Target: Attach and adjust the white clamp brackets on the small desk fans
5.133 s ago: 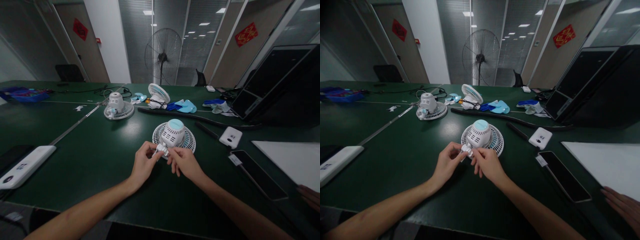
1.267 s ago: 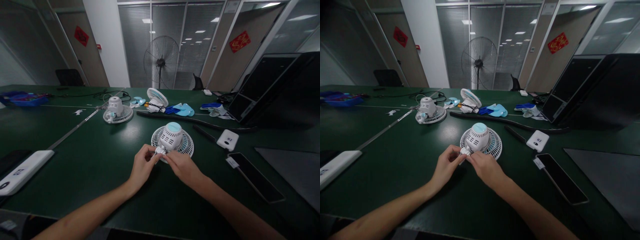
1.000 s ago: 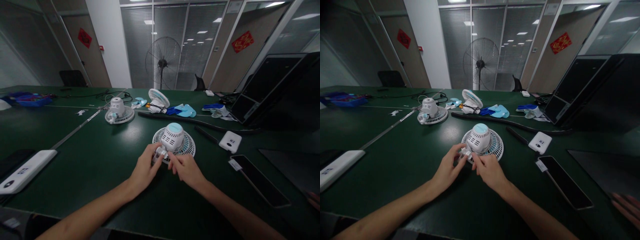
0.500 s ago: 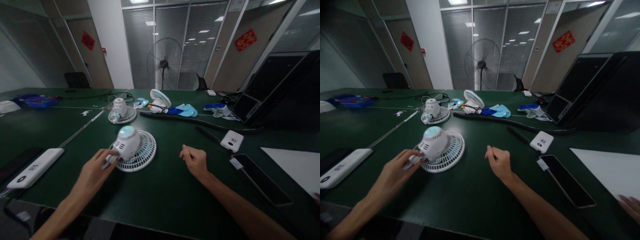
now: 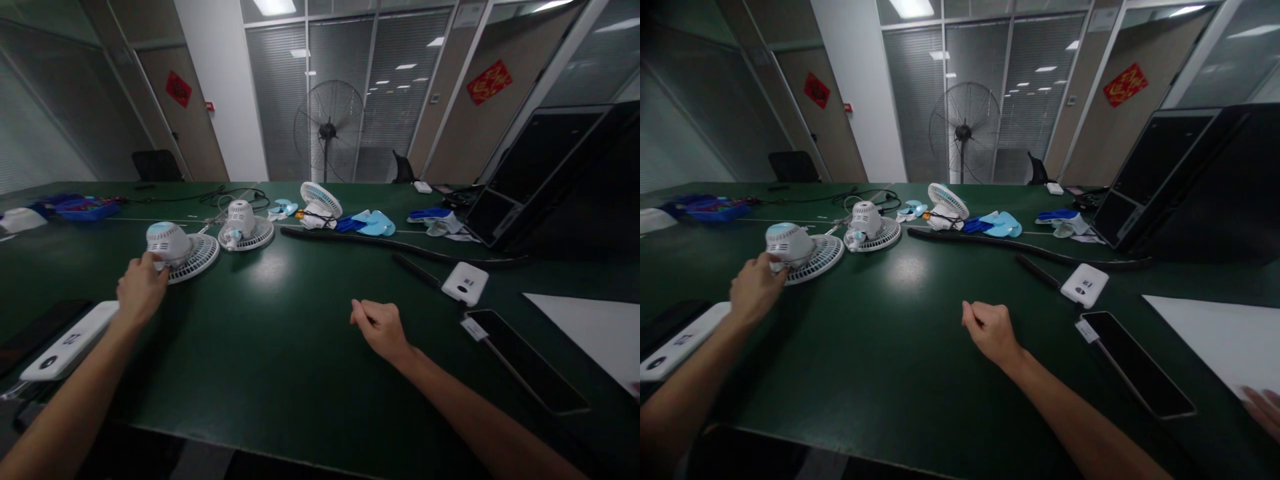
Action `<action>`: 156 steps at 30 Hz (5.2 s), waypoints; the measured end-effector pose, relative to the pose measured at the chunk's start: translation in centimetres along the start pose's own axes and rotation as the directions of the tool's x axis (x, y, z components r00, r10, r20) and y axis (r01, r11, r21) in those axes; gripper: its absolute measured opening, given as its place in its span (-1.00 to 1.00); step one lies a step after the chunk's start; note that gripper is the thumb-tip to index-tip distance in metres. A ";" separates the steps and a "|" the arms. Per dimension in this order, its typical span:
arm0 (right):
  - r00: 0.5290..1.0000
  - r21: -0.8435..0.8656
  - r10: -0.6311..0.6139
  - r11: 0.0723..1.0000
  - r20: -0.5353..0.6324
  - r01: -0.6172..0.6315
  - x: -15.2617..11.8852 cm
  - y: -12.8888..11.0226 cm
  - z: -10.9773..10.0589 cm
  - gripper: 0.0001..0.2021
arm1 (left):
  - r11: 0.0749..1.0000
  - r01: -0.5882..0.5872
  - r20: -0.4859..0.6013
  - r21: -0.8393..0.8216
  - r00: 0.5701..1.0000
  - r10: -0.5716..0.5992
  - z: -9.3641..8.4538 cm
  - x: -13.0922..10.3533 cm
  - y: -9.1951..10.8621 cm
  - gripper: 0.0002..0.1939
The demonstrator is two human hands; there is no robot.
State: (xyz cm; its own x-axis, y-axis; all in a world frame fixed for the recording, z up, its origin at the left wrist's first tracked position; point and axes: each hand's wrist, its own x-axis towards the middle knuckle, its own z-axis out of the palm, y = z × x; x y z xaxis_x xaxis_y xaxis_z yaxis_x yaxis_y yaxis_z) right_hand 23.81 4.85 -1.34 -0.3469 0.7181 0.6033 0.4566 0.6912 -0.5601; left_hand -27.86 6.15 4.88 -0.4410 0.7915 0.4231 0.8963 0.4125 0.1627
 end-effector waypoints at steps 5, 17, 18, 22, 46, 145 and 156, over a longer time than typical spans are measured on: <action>0.998 -0.003 0.022 1.000 0.053 -0.022 0.0 0.0 0.0 -0.57 | 0.991 -0.120 -0.251 -0.060 0.963 0.101 2.5 0.8 4.8 -0.48; 0.993 -0.018 -0.001 1.000 0.117 0.003 0.1 0.2 0.0 -0.55 | 0.893 -0.438 -0.115 -0.105 0.897 0.426 7.7 7.4 11.8 -0.61; 0.992 -0.011 0.001 1.000 0.123 0.000 0.1 0.2 0.0 -0.54 | 0.886 -0.454 -0.109 -0.094 0.889 0.444 7.5 7.4 11.7 -0.62; 0.989 -0.004 0.018 1.000 0.146 -0.018 0.1 0.3 0.1 -0.54 | 0.868 -0.492 -0.056 -0.070 0.871 0.489 7.1 7.1 11.5 -0.65; 0.980 -0.021 0.032 0.999 0.196 -0.028 0.2 0.3 0.1 -0.55 | 0.774 -0.381 -0.150 -0.506 0.922 0.357 7.3 1.1 14.6 -0.92; 0.903 0.109 -0.398 0.902 -0.164 0.418 -0.9 -3.8 0.3 -0.58 | 0.311 -0.395 -0.079 -0.865 0.717 0.692 -0.2 -17.1 18.8 -0.75; 0.938 0.183 -0.343 0.921 -0.042 0.345 -1.0 -3.7 1.3 -0.67 | 0.375 -0.152 0.120 -0.915 0.784 0.609 0.6 -17.5 19.2 -0.69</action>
State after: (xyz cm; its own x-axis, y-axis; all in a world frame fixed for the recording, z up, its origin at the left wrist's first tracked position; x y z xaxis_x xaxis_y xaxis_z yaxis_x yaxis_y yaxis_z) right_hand 21.39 1.65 -0.64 -0.4483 0.4330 0.7820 0.1509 0.8990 -0.4112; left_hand -2.92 0.51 0.07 0.1951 0.9257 0.3241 0.4446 -0.3780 0.8121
